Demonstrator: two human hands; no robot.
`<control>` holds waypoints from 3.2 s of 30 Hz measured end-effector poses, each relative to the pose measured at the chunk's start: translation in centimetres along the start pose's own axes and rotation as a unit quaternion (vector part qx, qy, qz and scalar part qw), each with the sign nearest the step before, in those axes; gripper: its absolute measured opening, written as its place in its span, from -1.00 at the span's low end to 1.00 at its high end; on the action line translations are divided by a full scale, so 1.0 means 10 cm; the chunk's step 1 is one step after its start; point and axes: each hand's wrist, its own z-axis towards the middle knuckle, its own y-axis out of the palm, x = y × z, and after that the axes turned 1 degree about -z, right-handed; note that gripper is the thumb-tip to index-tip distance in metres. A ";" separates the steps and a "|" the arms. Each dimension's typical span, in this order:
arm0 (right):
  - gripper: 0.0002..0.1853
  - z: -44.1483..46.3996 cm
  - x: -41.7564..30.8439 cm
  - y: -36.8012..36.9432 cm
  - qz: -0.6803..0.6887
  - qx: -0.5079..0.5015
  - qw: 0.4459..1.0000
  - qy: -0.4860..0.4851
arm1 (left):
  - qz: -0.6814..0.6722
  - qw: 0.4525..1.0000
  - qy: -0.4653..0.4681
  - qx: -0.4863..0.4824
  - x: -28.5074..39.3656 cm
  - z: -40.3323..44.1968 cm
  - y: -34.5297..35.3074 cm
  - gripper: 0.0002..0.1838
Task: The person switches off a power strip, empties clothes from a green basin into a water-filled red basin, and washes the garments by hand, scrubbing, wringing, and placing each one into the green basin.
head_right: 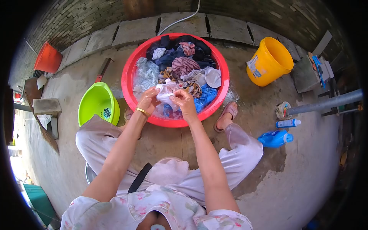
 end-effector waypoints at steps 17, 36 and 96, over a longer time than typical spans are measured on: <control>-0.67 -0.29 0.20 0.45 -0.526 -0.156 0.806 -0.223 | 0.008 0.994 0.107 0.007 0.74 -0.29 -0.37 -0.31; -0.75 0.26 0.69 0.55 -0.571 0.092 0.813 0.066 | -0.116 0.987 0.040 -0.101 0.81 -0.67 0.00 -0.41; -0.74 0.36 -0.24 0.01 -0.418 0.029 0.908 0.006 | 0.581 0.765 0.198 0.195 0.94 -0.25 -1.03 -0.78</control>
